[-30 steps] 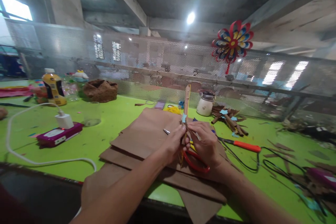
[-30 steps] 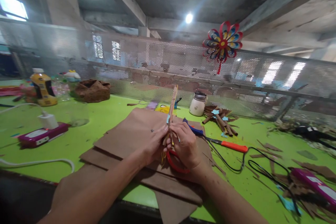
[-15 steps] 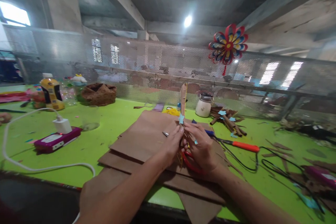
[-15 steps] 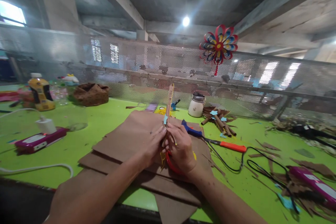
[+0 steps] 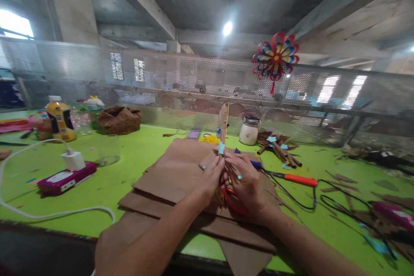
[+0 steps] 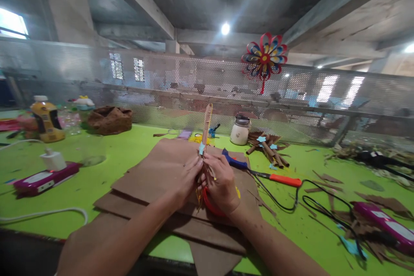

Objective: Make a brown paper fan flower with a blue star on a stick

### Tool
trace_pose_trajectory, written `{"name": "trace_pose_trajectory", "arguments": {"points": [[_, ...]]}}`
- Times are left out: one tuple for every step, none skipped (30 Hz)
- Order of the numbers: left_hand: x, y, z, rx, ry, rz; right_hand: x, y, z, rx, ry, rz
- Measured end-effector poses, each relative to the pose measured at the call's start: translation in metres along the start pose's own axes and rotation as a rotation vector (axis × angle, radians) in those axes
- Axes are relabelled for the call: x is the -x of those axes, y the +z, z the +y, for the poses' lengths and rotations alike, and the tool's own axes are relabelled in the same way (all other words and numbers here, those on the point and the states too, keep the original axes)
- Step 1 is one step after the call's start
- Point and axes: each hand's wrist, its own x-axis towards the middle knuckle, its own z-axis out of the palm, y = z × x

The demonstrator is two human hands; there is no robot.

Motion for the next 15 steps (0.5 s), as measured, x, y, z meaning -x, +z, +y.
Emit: {"name": "trace_pose_trajectory", "arguments": {"points": [[0.0004,0.0004,0.0005,0.003,0.001,-0.001,-0.0001,-0.0002,-0.0004,0.002,-0.002,0.005],[0.0007,0.0007,0.0011,0.005,0.002,-0.001,-0.0003,-0.0003,-0.0008,0.006,-0.003,0.011],[0.0009,0.001,0.0016,0.006,0.001,-0.001,-0.0005,-0.0002,-0.0012,0.009,-0.003,0.014],[0.0009,0.0011,0.0021,0.005,0.002,-0.001,-0.0007,-0.0001,-0.0015,0.013,-0.003,0.014],[0.0009,0.0012,0.0024,0.002,0.003,-0.001,-0.0009,0.0001,-0.0017,0.016,-0.006,0.016],[0.0008,0.0013,0.0026,-0.001,0.003,0.0,-0.0011,0.0004,-0.0018,0.017,-0.008,0.017],[0.0007,0.0013,0.0026,-0.002,0.004,0.0,-0.0012,0.0007,-0.0018,0.018,-0.012,0.018],[0.0005,0.0013,0.0025,-0.002,0.006,0.002,-0.0012,0.001,-0.0018,0.019,-0.016,0.02],[0.0004,0.0013,0.0024,-0.002,0.008,0.002,-0.0011,0.0012,-0.0018,0.02,-0.02,0.023],[0.0002,0.0013,0.0021,-0.003,0.011,0.003,-0.001,0.0014,-0.0019,0.021,-0.019,0.025],[0.0001,0.0014,0.0019,-0.005,0.012,0.006,-0.0009,0.0015,-0.0019,0.021,-0.016,0.025],[0.0,0.0014,0.0017,-0.008,0.012,0.01,-0.0009,0.0014,-0.0021,0.022,-0.011,0.024],[-0.0001,0.0014,0.0014,-0.013,0.01,0.013,-0.0009,0.0012,-0.0023,0.022,-0.008,0.025],[-0.0002,0.0013,0.0012,-0.016,0.007,0.017,-0.0009,0.001,-0.0025,0.025,-0.006,0.022],[-0.0004,0.0012,0.0009,-0.018,0.005,0.019,-0.0011,0.0007,-0.0028,0.028,-0.004,0.016]]}}
